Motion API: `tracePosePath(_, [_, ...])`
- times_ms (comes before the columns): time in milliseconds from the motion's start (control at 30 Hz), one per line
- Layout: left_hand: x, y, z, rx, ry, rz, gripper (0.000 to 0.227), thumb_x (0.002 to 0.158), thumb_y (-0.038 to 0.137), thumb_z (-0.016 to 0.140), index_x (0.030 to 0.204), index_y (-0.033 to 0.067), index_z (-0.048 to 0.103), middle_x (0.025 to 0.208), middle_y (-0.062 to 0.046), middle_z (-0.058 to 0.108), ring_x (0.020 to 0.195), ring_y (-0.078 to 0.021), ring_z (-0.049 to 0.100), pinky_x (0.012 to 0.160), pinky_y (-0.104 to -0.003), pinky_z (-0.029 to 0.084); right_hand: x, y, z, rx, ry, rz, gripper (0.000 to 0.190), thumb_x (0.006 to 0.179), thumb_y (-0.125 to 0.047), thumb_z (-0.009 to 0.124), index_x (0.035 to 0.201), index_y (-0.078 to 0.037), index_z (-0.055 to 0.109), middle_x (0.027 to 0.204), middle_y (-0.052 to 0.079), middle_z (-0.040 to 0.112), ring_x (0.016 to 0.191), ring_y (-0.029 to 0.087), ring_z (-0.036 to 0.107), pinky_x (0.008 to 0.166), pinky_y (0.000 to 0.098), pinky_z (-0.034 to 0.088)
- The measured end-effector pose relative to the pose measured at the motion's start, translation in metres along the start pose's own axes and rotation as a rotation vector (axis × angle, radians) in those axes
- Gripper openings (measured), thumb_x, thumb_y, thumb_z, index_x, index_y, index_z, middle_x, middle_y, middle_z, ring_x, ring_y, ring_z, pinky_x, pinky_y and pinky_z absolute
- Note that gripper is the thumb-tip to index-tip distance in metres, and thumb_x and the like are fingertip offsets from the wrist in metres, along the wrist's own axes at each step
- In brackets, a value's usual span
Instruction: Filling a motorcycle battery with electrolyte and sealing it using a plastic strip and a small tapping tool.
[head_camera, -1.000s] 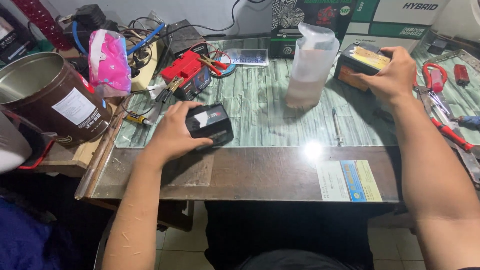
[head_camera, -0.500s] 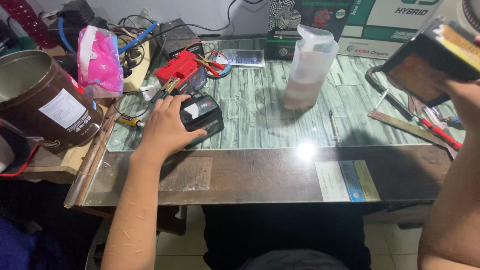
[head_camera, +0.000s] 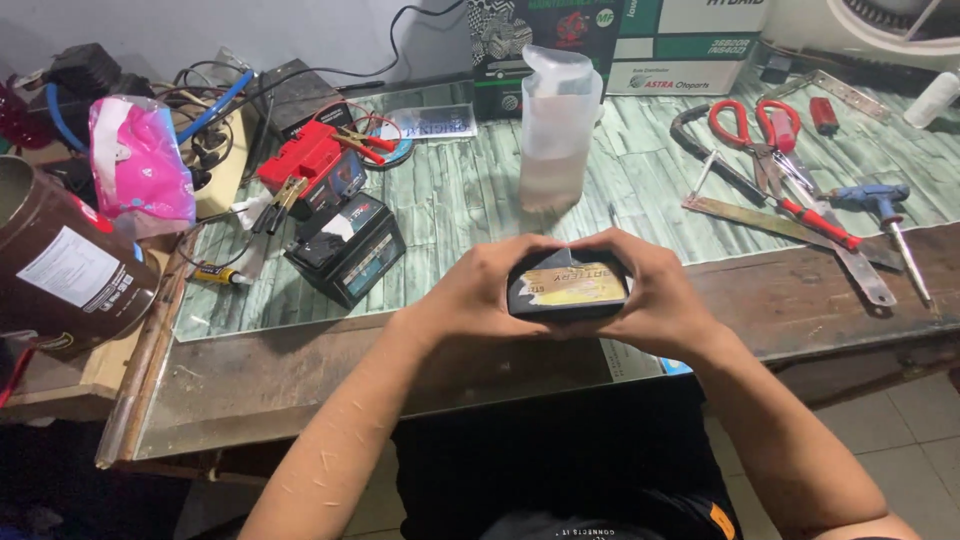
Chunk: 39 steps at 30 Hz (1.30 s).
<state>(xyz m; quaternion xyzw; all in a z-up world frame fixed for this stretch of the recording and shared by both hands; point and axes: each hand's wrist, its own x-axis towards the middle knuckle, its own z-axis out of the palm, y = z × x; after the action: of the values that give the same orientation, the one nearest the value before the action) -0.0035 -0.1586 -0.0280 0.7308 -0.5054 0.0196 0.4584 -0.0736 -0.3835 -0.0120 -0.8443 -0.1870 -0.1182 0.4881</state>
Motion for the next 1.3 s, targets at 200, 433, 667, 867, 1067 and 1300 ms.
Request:
tracePosePath(200, [0.006, -0.014, 0.014, -0.014, 0.082, -0.043, 0.084, 0.061, 0.034, 0.097, 0.133, 0.0106, 0.061, 0.118, -0.012, 0.074, 0.110, -0.0312, 0.073, 0.100, -0.043, 0.057, 0.010, 0.021, -0.008, -0.013, -0.027, -0.029, 0.087, 0.044, -0.015, 0.106, 0.121, -0.003, 0.069, 0.105, 0.018, 0.076, 0.104, 0.038, 0.074, 0.095, 0.0512, 0.059])
tracePosePath(433, [0.009, -0.016, 0.021, 0.021, 0.095, -0.078, 0.082, 0.064, 0.037, 0.098, 0.130, 0.0070, 0.061, 0.115, -0.015, 0.073, 0.108, -0.0356, 0.072, 0.098, -0.046, 0.056, 0.004, 0.042, -0.033, 0.081, -0.016, -0.080, 0.082, 0.054, -0.019, 0.103, 0.126, -0.002, 0.066, 0.117, 0.018, 0.074, 0.114, 0.036, 0.069, 0.097, 0.0537, 0.056])
tracePosePath(667, [0.008, -0.023, 0.017, 0.081, 0.032, 0.052, 0.081, 0.075, 0.035, 0.092, 0.137, 0.0020, 0.052, 0.127, -0.016, 0.063, 0.120, -0.0287, 0.064, 0.105, -0.041, 0.053, -0.058, 0.118, -0.150, -0.748, 0.212, 0.115, 0.041, 0.097, -0.018, 0.077, 0.132, -0.001, 0.063, 0.117, 0.018, 0.067, 0.105, 0.030, 0.062, 0.093, 0.0434, 0.049])
tracePosePath(867, [0.010, -0.022, 0.013, 0.047, 0.005, -0.031, 0.080, 0.071, 0.035, 0.093, 0.135, 0.0048, 0.055, 0.127, -0.012, 0.065, 0.118, -0.0251, 0.065, 0.103, -0.038, 0.053, -0.149, 0.174, -0.206, -1.064, 0.417, 0.296, 0.028, 0.099, -0.016, 0.081, 0.122, -0.002, 0.076, 0.112, 0.016, 0.071, 0.106, 0.035, 0.062, 0.083, 0.0434, 0.054])
tracePosePath(1067, [0.012, -0.023, 0.014, 0.050, -0.018, -0.087, 0.079, 0.068, 0.038, 0.092, 0.131, 0.0054, 0.056, 0.125, -0.012, 0.066, 0.116, -0.0242, 0.066, 0.101, -0.037, 0.056, -0.163, 0.184, -0.214, -1.089, 0.416, 0.319, 0.010, 0.103, -0.021, 0.083, 0.110, -0.013, 0.080, 0.114, 0.007, 0.075, 0.108, 0.031, 0.065, 0.080, 0.0454, 0.053])
tracePosePath(1300, [0.015, -0.019, 0.010, -0.028, -0.033, -0.160, 0.076, 0.066, 0.036, 0.093, 0.128, 0.0072, 0.059, 0.124, -0.010, 0.066, 0.117, -0.0228, 0.065, 0.103, -0.035, 0.052, -0.129, 0.201, -0.228, -1.233, 0.285, 0.611, 0.033, 0.104, -0.040, 0.073, 0.121, -0.011, 0.075, 0.117, 0.015, 0.072, 0.117, 0.038, 0.059, 0.081, 0.0535, 0.054])
